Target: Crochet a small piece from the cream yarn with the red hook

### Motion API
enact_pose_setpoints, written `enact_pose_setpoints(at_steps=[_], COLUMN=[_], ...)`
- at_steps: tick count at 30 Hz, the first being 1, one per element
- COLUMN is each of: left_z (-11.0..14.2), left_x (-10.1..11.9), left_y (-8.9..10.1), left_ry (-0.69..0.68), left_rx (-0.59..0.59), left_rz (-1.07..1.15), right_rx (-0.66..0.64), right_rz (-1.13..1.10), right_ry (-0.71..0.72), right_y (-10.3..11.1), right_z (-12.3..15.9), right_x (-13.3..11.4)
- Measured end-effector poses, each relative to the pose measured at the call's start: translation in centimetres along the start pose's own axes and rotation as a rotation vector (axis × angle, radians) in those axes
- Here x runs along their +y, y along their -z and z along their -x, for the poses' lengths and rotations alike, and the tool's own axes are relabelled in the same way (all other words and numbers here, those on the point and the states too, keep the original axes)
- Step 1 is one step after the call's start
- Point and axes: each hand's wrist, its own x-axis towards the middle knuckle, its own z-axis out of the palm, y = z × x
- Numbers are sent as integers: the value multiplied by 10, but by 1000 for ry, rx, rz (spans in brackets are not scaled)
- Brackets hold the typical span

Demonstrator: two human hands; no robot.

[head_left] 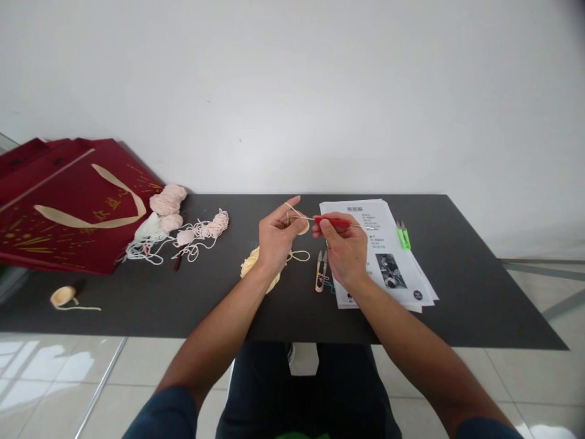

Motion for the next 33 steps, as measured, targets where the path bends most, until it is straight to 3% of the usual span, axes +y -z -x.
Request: enact_pose_setpoints(at_steps=[4, 10, 14, 19, 33], left_z=[-1, -3, -5, -3, -6], left_x=[-1, 5, 11, 12, 16], left_y=[0, -1, -2, -3, 4], left_ry=[35, 186, 246, 220, 141], left_rx=[31, 82, 45, 17, -34], left_rz=[55, 230, 328, 310, 184], right_rx=[1, -135, -99, -69, -55], right_rz=[189, 418, 288, -16, -29], right_ry=[67, 380, 201, -18, 83], right_y=[0, 4, 4, 1, 10], right_z=[8, 17, 10, -2, -12], right_x=[-3, 3, 6, 3, -5])
